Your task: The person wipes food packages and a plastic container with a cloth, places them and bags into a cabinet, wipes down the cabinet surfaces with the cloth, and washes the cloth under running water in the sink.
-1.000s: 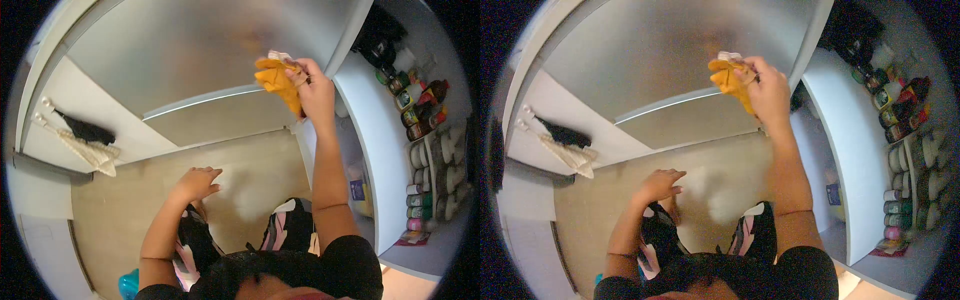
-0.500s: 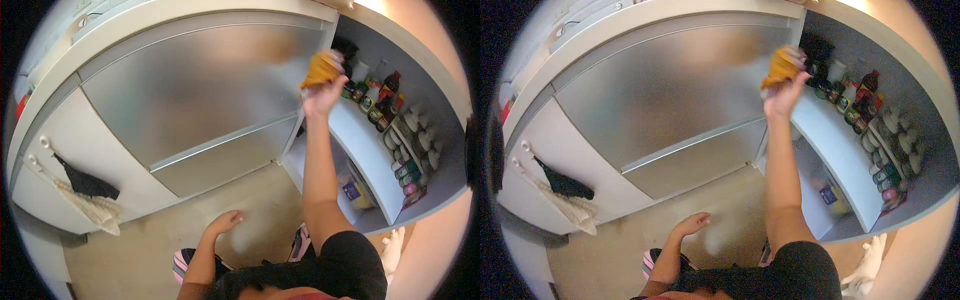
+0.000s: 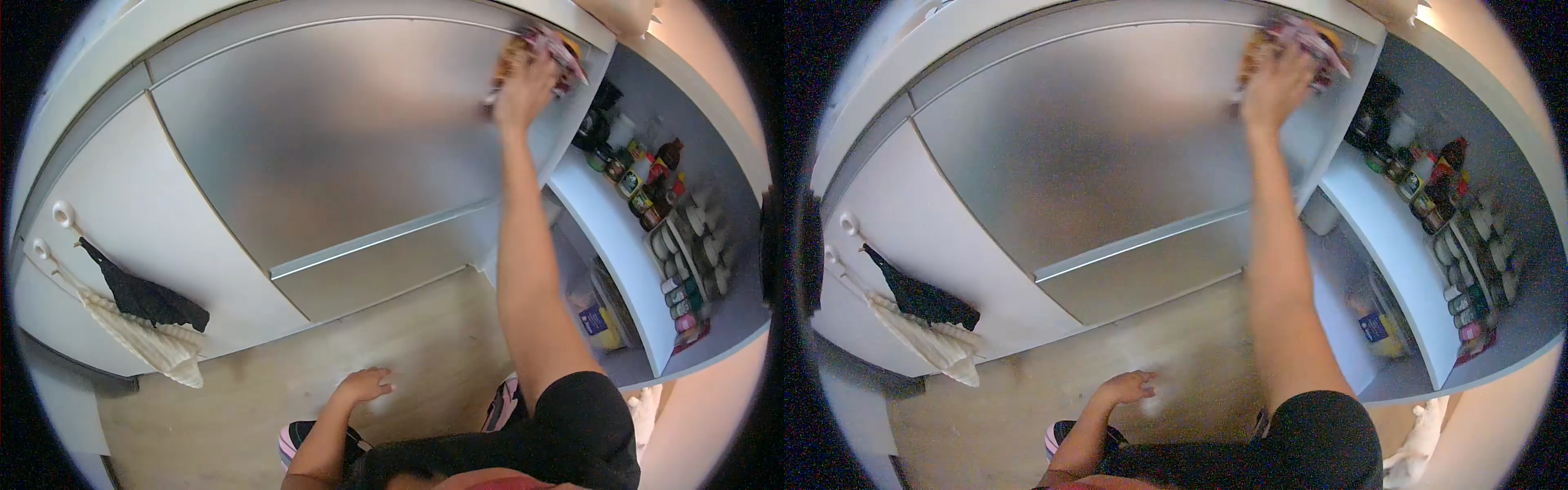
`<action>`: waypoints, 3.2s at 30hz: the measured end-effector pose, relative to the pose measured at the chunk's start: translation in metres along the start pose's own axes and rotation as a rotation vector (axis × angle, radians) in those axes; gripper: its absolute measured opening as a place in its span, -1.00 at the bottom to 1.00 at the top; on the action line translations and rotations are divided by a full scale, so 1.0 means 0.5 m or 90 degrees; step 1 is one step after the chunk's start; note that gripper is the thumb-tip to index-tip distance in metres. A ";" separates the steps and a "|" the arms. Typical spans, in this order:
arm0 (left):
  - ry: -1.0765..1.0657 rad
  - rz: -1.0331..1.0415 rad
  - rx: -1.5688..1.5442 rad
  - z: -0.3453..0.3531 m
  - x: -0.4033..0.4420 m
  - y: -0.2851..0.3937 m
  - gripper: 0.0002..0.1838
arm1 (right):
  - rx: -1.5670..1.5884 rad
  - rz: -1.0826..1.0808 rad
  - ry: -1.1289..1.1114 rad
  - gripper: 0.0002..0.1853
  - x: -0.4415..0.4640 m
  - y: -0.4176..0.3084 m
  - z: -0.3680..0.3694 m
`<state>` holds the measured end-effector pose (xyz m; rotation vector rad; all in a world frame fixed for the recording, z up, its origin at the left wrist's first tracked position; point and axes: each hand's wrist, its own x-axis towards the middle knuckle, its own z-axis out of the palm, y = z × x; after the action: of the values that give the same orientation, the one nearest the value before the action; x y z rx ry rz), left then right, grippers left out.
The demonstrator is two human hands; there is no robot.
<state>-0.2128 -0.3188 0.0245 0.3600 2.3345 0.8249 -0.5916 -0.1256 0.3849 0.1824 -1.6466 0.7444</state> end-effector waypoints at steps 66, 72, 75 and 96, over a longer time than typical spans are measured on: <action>-0.077 -0.005 -0.003 0.040 0.144 -0.020 -0.35 | -0.309 -0.072 -0.077 -0.67 0.231 0.184 -0.136; -0.100 -0.027 -0.019 0.036 0.123 -0.017 -0.36 | -0.333 -0.157 -0.063 -0.70 0.209 0.218 -0.148; -0.063 -0.036 -0.080 0.011 0.104 0.010 -0.36 | -0.416 -0.303 -0.075 -0.71 0.215 0.220 -0.192; -0.045 0.011 -0.016 -0.001 0.120 0.041 -0.31 | -0.094 -0.144 -0.052 -0.75 0.238 0.169 -0.244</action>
<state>-0.2579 -0.2769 0.0096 0.3936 2.2567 0.8353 -0.5613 0.0422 0.4692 0.2907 -1.7171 0.4471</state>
